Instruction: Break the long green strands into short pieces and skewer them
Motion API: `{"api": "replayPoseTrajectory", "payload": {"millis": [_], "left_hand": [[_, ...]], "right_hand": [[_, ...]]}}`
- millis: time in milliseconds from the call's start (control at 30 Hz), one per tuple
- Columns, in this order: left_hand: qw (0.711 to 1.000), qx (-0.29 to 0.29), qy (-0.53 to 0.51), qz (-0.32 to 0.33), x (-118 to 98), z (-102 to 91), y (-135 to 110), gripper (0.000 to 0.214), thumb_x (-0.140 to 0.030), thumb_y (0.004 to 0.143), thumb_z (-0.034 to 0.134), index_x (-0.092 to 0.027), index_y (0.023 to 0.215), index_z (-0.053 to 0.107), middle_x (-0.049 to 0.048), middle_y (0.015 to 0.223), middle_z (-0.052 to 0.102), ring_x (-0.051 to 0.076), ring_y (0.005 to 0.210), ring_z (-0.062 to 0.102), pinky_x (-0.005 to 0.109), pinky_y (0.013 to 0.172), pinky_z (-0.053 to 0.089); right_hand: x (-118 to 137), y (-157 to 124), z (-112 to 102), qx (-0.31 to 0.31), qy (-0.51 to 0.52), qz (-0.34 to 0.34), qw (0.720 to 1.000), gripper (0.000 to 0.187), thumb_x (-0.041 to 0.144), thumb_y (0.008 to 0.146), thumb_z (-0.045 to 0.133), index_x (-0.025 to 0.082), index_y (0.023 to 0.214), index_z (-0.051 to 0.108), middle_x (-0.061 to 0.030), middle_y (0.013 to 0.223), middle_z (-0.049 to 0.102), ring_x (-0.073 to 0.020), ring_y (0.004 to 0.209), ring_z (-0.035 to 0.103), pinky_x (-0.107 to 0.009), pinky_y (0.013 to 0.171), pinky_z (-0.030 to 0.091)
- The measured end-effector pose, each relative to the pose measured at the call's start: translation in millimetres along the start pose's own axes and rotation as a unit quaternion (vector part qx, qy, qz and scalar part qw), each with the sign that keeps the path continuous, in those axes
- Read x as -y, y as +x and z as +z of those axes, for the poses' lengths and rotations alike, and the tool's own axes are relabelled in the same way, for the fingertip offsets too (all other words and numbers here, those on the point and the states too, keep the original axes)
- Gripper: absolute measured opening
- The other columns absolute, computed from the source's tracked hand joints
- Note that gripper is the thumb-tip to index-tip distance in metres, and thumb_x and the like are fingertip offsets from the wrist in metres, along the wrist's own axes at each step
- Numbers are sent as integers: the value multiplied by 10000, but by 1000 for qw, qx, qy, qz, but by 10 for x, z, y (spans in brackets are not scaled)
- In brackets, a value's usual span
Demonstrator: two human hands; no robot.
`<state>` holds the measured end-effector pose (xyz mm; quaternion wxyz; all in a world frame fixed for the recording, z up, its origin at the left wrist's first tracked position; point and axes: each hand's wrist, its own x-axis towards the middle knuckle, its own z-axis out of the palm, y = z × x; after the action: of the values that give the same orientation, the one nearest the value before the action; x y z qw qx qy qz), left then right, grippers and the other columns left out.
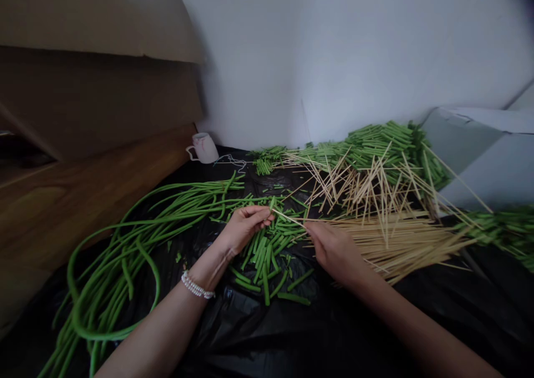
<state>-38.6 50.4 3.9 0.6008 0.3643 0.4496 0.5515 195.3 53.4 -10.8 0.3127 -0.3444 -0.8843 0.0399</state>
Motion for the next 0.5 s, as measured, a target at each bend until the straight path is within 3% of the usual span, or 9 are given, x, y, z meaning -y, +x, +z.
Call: {"api": "replayPoseTrajectory", "payload": {"millis": [300, 500], "left_hand": [[1000, 5, -7, -18, 0, 9, -9, 241, -276, 604, 851, -125, 766, 754, 33, 711, 711, 67, 624, 599, 186, 666, 473], [1000, 2, -11, -18, -36, 41, -41, 263, -264, 571, 867, -117, 756, 752, 35, 697, 708, 77, 633, 609, 191, 670, 478]], "right_hand": [[27, -12, 7, -27, -24, -20, 999, 262, 89, 915, 381, 127, 1023, 617, -121, 917, 693, -218, 841, 653, -335, 758, 505], [113, 58, -64, 10, 82, 20, 996, 228, 148, 944, 396, 181, 821, 585, -15, 667, 621, -146, 612, 586, -264, 591, 444]]}}
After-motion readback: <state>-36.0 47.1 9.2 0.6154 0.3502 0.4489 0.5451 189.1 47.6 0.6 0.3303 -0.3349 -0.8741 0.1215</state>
